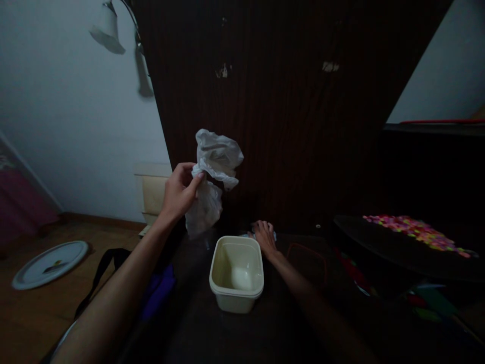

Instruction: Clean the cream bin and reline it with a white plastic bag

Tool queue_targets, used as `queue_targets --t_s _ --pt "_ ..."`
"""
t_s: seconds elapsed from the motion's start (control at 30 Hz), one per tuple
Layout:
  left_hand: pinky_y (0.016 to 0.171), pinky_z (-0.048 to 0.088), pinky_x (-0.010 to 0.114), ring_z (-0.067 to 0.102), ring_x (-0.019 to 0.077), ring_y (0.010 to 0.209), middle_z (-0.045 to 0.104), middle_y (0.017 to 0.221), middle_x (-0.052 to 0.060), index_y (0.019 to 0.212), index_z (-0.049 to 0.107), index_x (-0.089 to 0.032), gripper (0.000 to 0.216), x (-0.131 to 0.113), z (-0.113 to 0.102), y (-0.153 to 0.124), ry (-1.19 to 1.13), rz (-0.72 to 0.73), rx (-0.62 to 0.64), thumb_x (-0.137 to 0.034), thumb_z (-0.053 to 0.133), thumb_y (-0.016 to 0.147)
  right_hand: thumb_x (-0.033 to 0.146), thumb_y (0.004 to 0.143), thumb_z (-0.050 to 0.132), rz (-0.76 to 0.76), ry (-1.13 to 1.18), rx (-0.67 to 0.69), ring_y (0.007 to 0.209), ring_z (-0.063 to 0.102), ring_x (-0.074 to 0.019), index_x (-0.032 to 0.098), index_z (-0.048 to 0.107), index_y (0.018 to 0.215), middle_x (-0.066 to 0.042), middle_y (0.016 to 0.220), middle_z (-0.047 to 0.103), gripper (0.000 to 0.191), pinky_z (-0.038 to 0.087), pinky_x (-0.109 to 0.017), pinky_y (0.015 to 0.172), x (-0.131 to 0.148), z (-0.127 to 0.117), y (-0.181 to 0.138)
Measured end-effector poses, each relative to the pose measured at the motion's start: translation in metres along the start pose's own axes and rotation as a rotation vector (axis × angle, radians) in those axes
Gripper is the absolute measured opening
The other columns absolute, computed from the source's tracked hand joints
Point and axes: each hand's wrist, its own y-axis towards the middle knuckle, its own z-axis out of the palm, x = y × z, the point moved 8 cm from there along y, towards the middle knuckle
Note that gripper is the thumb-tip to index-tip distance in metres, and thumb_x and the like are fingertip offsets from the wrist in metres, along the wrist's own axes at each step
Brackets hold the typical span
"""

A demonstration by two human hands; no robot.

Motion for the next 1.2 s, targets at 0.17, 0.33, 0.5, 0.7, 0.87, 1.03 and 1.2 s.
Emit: queue_targets --t_s 0.17,0.33,0.5,0.7,0.87,1.03,1.2 --pt "0.043 0.043 0.018 0.055 0.0083 0.054 0.067 0.084 0.0 0.095 0.059 -0.018 0.034 -0.051 0.001 0.003 -0.159 0.084 -0.005 -0.043 0.076 0.08 0.034 0.094 0.058 0.002 0.14 -0.119 0.116 0.049 -0.0321 0.019 0.066 0.12 -0.015 0.121 0.064 0.031 0.03 -0.053 0.106 0.002 -0.028 -0.005" --pt "0.051 0.046 0.019 0.066 0.014 0.074 0.071 0.091 0.004 0.098 0.061 -0.018 0.036 -0.087 0.012 -0.007 -0.241 0.129 0.083 -0.045 0.077 0.081 0.031 0.095 0.052 0.035 0.37 -0.222 0.113 0.052 -0.0296 0.021 0.067 0.112 -0.012 0.119 0.065 0.025 0.036 -0.05 0.102 -0.002 -0.068 -0.002" --pt "0.051 0.047 0.021 0.064 0.0151 0.07 0.071 0.087 0.003 0.096 0.064 -0.019 0.023 -0.097 0.031 -0.031 -0.242 0.106 0.19 -0.037 0.073 0.084 0.042 0.102 0.032 0.018 0.664 -0.263 0.097 0.061 -0.0238 0.022 0.065 0.108 -0.009 0.105 0.067 0.039 0.049 -0.039 0.087 0.003 -0.117 0.001" --pt "0.054 0.048 0.022 0.059 0.0132 0.064 0.068 0.084 0.002 0.096 0.063 -0.017 0.02 -0.074 0.045 -0.058 -0.241 0.029 0.258 -0.031 0.066 0.082 0.06 0.099 0.032 -0.155 0.974 -0.155 0.112 0.063 -0.0249 0.025 0.059 0.126 -0.008 0.118 0.068 0.052 0.051 -0.038 0.095 0.042 -0.162 -0.028" --pt "0.066 0.054 0.027 0.064 0.0177 0.074 0.069 0.085 0.004 0.093 0.06 -0.017 0.017 -0.038 0.051 -0.083 -0.223 -0.086 0.313 -0.028 0.064 0.08 0.056 0.092 0.055 -0.274 0.975 0.045 0.115 0.062 -0.0263 0.022 0.051 0.137 -0.011 0.127 0.065 0.056 0.05 -0.042 0.098 0.074 -0.168 -0.047" --pt "0.085 0.056 0.034 0.068 0.0237 0.092 0.071 0.085 0.005 0.091 0.062 -0.017 0.018 -0.014 0.053 -0.103 -0.157 -0.149 0.387 -0.03 0.065 0.079 0.037 0.087 0.067 -0.324 0.608 0.113 0.12 0.061 -0.0305 0.017 0.063 0.125 -0.016 0.131 0.066 0.043 0.046 -0.047 0.105 0.094 -0.16 -0.054" --pt "0.083 0.056 0.035 0.069 0.0245 0.092 0.075 0.098 0.007 0.097 0.069 -0.016 0.025 -0.006 0.06 -0.122 -0.057 -0.166 0.589 -0.034 0.063 0.08 0.024 0.08 0.068 -0.337 0.54 0.172 0.114 0.066 -0.0297 0.018 0.072 0.106 -0.012 0.117 0.074 0.026 0.049 -0.045 0.103 0.096 -0.143 -0.059"
